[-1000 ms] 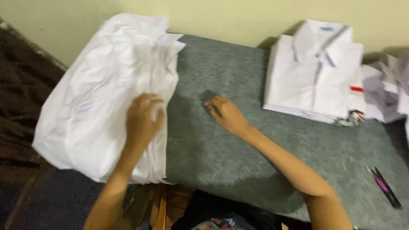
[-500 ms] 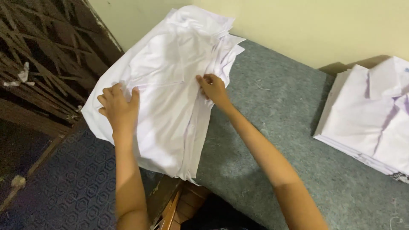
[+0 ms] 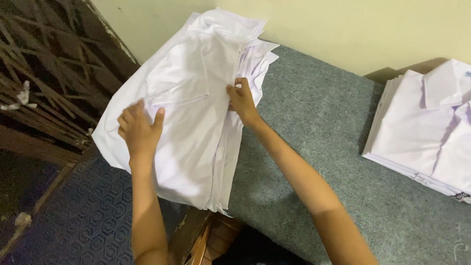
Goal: Folding white school shirts and trimming loose threads with small scissors on a padded work surface.
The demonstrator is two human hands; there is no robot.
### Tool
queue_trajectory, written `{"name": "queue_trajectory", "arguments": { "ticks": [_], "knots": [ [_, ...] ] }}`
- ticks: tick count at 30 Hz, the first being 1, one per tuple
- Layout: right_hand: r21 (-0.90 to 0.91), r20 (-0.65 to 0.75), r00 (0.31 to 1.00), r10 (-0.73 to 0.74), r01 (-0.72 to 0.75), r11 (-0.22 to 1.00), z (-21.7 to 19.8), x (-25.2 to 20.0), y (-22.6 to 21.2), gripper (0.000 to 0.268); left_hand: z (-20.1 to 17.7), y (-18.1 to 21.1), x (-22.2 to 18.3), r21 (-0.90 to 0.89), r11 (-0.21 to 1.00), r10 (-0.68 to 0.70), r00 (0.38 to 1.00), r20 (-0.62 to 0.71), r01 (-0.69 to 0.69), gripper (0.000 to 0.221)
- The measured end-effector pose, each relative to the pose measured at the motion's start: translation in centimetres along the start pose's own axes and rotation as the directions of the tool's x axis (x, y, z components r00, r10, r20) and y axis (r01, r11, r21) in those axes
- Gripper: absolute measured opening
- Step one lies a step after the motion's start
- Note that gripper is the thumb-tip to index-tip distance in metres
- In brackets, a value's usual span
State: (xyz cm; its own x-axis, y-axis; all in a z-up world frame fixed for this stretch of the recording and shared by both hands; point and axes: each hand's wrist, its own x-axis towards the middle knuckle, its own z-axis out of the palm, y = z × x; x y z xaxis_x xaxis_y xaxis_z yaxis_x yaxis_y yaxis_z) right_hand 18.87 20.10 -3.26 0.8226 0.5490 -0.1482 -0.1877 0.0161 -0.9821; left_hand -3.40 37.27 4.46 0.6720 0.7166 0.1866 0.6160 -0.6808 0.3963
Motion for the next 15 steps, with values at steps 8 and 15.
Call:
{"name": "queue_trajectory", "arguments": {
  "ticks": [8, 15],
  "knots": [
    [0.238, 0.037, 0.997, 0.069, -0.076, 0.968, -0.8, -1.1, -0.1, 0.04, 1.9, -1.5, 1.1, 0.06, 0.969, 0.247, 0.909, -0.336, -0.241, 0.023],
    [-0.019, -0.143, 0.953, -0.266, 0.266, 0.964, -7.9, -6.6, -2.5, 0.041, -5.4, 9.2, -6.3, -0.42, 0.898, 0.153, 0.988, 0.018, -0.131, 0.025]
  ]
}}
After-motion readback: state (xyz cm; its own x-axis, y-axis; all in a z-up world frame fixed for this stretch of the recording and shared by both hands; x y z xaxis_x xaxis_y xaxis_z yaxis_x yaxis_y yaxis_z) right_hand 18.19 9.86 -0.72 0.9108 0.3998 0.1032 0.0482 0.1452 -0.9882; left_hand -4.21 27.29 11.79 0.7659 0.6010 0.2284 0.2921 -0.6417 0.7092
